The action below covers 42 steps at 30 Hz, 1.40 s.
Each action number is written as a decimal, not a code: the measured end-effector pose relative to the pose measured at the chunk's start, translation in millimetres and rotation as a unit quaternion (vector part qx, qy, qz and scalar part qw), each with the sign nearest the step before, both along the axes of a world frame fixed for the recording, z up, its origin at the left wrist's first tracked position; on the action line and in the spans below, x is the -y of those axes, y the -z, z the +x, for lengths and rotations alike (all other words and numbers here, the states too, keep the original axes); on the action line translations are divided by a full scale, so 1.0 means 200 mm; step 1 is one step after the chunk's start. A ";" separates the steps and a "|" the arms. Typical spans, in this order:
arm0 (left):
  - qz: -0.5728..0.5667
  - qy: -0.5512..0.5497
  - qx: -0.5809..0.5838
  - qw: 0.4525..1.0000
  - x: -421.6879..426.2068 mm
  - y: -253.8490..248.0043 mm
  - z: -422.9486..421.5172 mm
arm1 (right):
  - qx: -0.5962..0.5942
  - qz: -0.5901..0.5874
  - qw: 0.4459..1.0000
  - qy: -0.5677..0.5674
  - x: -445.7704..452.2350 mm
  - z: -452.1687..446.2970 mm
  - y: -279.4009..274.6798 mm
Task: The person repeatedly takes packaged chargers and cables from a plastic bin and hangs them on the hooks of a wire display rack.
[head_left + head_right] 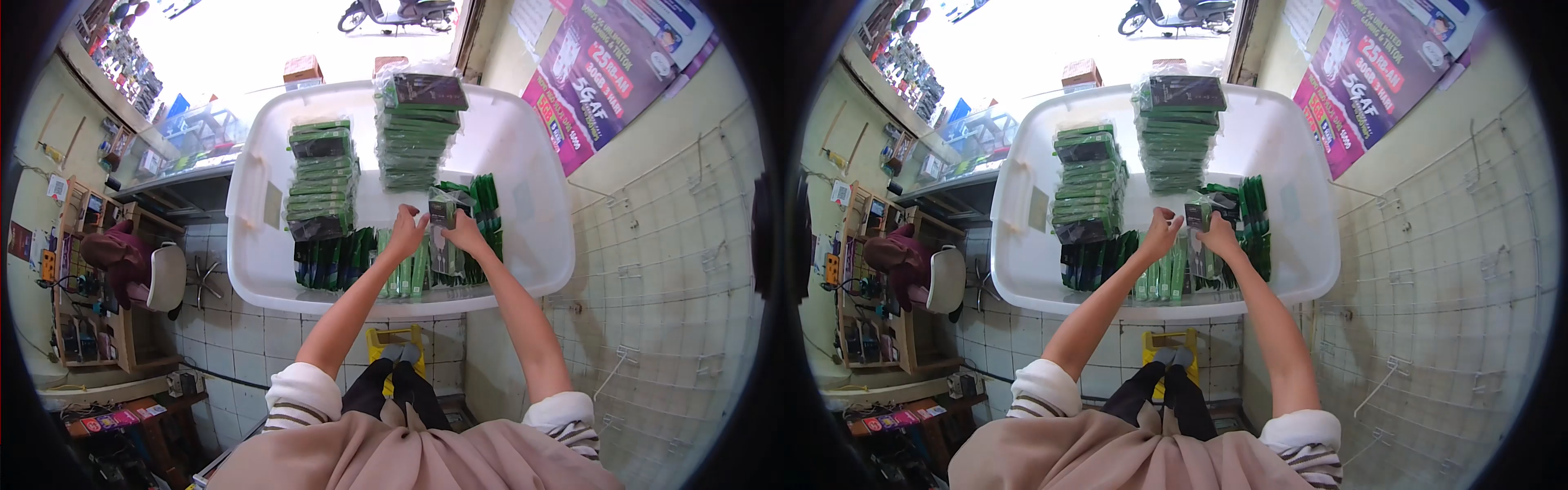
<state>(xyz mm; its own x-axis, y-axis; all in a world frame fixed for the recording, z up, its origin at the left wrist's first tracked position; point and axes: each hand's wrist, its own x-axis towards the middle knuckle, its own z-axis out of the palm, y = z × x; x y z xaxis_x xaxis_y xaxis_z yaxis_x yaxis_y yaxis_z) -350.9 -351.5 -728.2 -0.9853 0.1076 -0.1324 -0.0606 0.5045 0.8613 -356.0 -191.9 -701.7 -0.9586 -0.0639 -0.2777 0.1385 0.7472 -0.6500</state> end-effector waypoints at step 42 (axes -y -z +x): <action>0.562 0.540 -0.195 0.595 -0.96 -1.71 1.60 | -0.661 -0.145 0.648 0.350 -0.27 2.24 -1.74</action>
